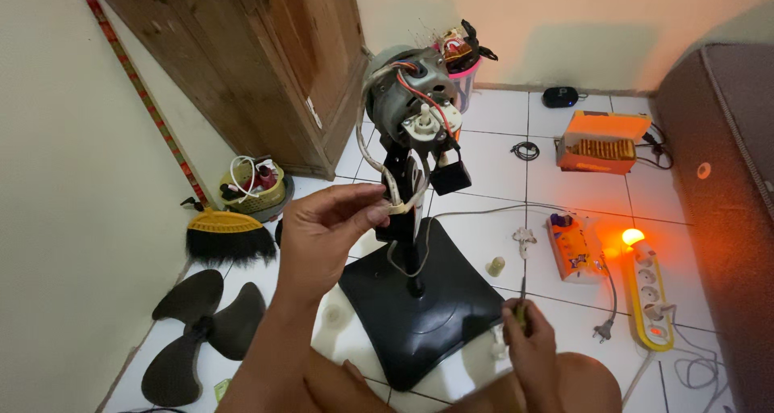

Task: The person sits on the floor servicing a pedestal fan. They apply oil from a bottle to the fan motor, use a screwdriver to tighten screws on the motor housing, wipe the motor with a tissue, and handle the fan base and rear cover while reassembling the fan.

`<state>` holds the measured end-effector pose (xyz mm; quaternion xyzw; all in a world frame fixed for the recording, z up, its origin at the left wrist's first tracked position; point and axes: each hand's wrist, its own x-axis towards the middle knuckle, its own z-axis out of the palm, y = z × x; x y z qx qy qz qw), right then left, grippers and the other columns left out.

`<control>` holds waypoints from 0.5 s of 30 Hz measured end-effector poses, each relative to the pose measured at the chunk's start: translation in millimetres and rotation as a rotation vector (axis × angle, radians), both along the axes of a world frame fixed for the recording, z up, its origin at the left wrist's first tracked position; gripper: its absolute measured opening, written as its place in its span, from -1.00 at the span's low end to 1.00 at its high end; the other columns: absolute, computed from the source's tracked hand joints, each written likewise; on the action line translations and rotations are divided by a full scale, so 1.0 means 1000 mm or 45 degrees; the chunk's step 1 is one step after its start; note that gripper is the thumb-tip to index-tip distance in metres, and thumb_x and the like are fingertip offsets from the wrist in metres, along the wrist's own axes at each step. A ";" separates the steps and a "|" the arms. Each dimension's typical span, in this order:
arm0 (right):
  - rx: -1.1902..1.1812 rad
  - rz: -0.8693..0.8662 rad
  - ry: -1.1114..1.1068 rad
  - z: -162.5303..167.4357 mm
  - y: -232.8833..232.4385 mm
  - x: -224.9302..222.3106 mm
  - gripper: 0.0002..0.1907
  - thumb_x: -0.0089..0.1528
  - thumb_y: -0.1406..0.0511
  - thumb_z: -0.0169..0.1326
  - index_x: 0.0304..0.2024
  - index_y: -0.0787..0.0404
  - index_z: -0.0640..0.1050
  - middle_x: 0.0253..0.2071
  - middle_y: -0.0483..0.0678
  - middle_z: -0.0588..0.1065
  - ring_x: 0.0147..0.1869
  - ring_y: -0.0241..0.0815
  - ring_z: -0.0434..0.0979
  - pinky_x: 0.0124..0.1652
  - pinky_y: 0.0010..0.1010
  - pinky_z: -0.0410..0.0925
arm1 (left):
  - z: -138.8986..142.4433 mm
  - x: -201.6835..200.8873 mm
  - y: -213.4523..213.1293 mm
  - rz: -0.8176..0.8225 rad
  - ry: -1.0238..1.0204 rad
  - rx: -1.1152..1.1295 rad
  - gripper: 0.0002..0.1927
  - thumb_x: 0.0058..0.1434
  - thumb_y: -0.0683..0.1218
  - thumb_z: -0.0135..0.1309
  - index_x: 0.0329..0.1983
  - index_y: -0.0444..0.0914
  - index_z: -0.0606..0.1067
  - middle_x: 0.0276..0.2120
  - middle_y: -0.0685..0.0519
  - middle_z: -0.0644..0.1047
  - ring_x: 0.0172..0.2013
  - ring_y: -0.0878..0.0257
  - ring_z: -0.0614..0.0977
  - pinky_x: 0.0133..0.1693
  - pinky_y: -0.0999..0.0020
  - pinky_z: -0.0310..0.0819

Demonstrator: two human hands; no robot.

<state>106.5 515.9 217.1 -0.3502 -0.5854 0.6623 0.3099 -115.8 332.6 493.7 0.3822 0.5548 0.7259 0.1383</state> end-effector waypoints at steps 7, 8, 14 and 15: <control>-0.176 -0.001 -0.163 -0.028 -0.004 0.010 -0.87 0.26 0.35 0.14 -0.19 0.29 0.58 -0.58 -0.14 0.34 -0.53 -0.33 0.26 -0.52 -0.47 0.14 | 0.017 -0.002 0.000 -0.145 -0.148 -0.144 -0.70 0.19 -0.33 0.24 0.00 -0.42 0.54 -0.22 -0.08 0.66 -0.23 0.27 0.70 -0.13 0.38 0.65; -0.213 0.004 -0.201 -0.026 -0.004 0.013 -0.87 0.26 0.34 0.14 -0.18 0.29 0.58 -0.58 -0.12 0.33 -0.53 -0.32 0.26 -0.53 -0.46 0.12 | 0.021 -0.001 0.000 -0.159 -0.149 -0.202 -0.67 0.16 -0.33 0.25 0.01 -0.40 0.54 -0.22 -0.06 0.65 -0.22 0.29 0.69 -0.11 0.39 0.65; -0.055 0.113 -0.087 0.025 -0.011 0.000 -0.82 0.23 0.31 0.18 -0.16 0.26 0.59 -0.44 -0.15 0.44 -0.49 -0.38 0.28 -0.52 -0.50 0.16 | 0.054 0.000 -0.005 -0.311 0.009 -0.459 -0.62 0.25 -0.28 0.19 0.16 -0.31 0.56 -0.20 0.04 0.60 -0.17 0.39 0.60 -0.06 0.46 0.55; 0.035 0.152 -0.093 0.042 -0.011 -0.012 -0.81 0.21 0.30 0.19 -0.15 0.24 0.59 -0.42 -0.14 0.47 -0.48 -0.40 0.31 -0.52 -0.51 0.18 | 0.058 -0.001 -0.005 -0.335 0.033 -0.517 -0.60 0.28 -0.27 0.17 0.21 -0.29 0.57 -0.22 0.05 0.59 -0.19 0.40 0.58 -0.09 0.46 0.54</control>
